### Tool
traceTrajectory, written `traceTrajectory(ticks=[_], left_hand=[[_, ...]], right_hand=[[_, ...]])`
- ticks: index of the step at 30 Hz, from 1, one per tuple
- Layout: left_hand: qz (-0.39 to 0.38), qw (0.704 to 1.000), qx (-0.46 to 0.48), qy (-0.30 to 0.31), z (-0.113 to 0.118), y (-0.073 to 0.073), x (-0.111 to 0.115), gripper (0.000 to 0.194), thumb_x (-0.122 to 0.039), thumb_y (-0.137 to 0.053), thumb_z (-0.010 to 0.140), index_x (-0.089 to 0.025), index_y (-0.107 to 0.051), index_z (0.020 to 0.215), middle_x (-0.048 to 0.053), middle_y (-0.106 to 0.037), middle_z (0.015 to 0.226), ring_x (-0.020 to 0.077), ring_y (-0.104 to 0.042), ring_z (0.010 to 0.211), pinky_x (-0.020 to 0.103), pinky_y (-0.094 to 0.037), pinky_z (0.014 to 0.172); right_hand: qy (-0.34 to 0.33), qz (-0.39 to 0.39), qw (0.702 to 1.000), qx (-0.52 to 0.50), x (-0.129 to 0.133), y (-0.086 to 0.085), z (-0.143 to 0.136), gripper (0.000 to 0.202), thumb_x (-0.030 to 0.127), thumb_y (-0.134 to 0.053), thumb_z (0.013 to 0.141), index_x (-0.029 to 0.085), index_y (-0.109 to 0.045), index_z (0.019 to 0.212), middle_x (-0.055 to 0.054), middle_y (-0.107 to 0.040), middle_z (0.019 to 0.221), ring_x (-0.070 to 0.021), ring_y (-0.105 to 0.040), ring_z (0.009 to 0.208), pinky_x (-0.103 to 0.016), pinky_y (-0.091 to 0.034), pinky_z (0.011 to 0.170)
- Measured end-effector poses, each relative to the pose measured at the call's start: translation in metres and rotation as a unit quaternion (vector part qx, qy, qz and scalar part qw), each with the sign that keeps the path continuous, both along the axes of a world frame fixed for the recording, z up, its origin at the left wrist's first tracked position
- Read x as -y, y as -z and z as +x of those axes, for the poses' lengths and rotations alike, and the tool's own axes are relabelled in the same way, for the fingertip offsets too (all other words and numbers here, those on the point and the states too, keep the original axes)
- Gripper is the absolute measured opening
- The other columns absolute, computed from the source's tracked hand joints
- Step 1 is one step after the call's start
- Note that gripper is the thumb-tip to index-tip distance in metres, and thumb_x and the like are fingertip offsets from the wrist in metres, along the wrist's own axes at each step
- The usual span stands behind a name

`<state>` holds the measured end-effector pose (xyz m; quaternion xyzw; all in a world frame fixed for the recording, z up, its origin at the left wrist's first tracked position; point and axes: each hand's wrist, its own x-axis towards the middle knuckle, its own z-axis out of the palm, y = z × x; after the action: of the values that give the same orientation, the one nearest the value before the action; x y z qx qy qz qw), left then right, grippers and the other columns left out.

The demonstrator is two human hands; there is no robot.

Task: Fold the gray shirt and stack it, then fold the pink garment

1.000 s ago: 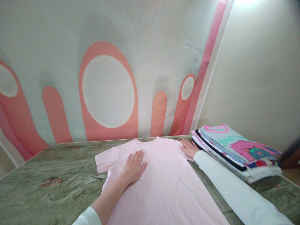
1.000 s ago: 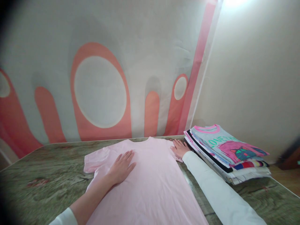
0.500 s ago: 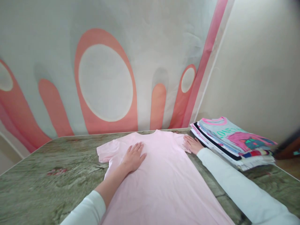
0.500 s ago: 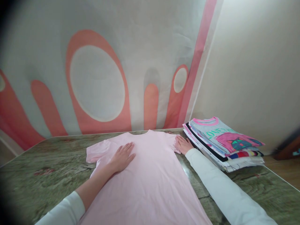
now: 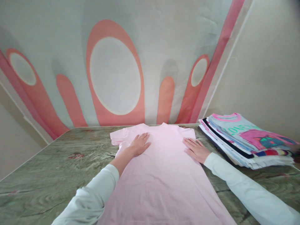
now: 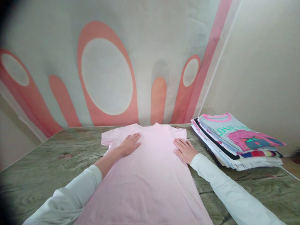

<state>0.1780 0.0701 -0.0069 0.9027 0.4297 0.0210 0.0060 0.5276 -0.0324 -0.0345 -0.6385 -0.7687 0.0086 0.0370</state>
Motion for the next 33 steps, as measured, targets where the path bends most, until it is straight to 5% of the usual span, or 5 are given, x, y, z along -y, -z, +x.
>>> traceTrajectory(ticks=[5,10,18,25,33], left_hand=[[-0.013,1.000,-0.023,0.001,-0.032,-0.011,0.033,0.052,-0.042,-0.020,0.093,-0.019,-0.026,0.139,0.007,-0.022,0.147,0.0177,-0.019,0.134,0.038,-0.013,0.108],[-0.022,0.999,-0.016,-0.026,-0.084,-0.014,0.081,0.050,-0.037,-0.021,0.094,-0.018,-0.027,0.139,0.007,-0.024,0.147,0.0182,-0.021,0.134,0.037,-0.017,0.108],[0.005,0.996,-0.026,-0.082,-0.125,-0.012,0.121,0.054,-0.044,-0.018,0.093,-0.019,-0.021,0.142,0.005,-0.016,0.149,0.0182,-0.011,0.136,0.039,-0.012,0.109],[0.027,0.995,-0.042,-0.087,-0.114,-0.022,0.129,0.048,-0.039,-0.022,0.093,-0.020,-0.032,0.137,0.005,-0.023,0.147,0.0190,-0.013,0.136,0.041,-0.007,0.110],[-0.073,0.997,-0.010,0.000,-0.034,-0.034,0.125,0.053,-0.043,-0.016,0.094,-0.017,-0.025,0.139,0.009,-0.020,0.147,0.0198,-0.018,0.135,0.044,-0.017,0.107]], right_hand=[[0.005,0.034,0.999,-0.003,0.013,-0.008,-0.002,0.057,0.047,-0.028,0.087,0.024,-0.029,0.140,-0.001,-0.025,0.146,-0.0245,-0.017,0.135,-0.050,-0.010,0.109],[-0.076,-0.001,0.995,-0.059,0.045,-0.017,-0.043,0.058,0.049,-0.026,0.088,0.025,-0.029,0.140,-0.001,-0.024,0.146,-0.0232,-0.019,0.135,-0.045,-0.017,0.109],[-0.071,-0.006,0.997,-0.040,0.071,0.007,-0.048,0.066,0.058,-0.027,0.085,0.025,-0.023,0.142,-0.001,-0.022,0.147,-0.0228,-0.020,0.135,-0.048,-0.013,0.110],[-0.004,0.017,1.000,-0.021,0.077,0.008,-0.019,0.064,0.058,-0.027,0.084,0.025,-0.031,0.139,-0.004,-0.030,0.144,-0.0272,-0.023,0.133,-0.054,-0.010,0.108],[-0.145,-0.032,0.988,-0.040,0.064,-0.039,-0.117,0.061,0.050,-0.024,0.088,0.018,-0.028,0.140,-0.006,-0.022,0.147,-0.0247,-0.021,0.134,-0.050,-0.021,0.106]])
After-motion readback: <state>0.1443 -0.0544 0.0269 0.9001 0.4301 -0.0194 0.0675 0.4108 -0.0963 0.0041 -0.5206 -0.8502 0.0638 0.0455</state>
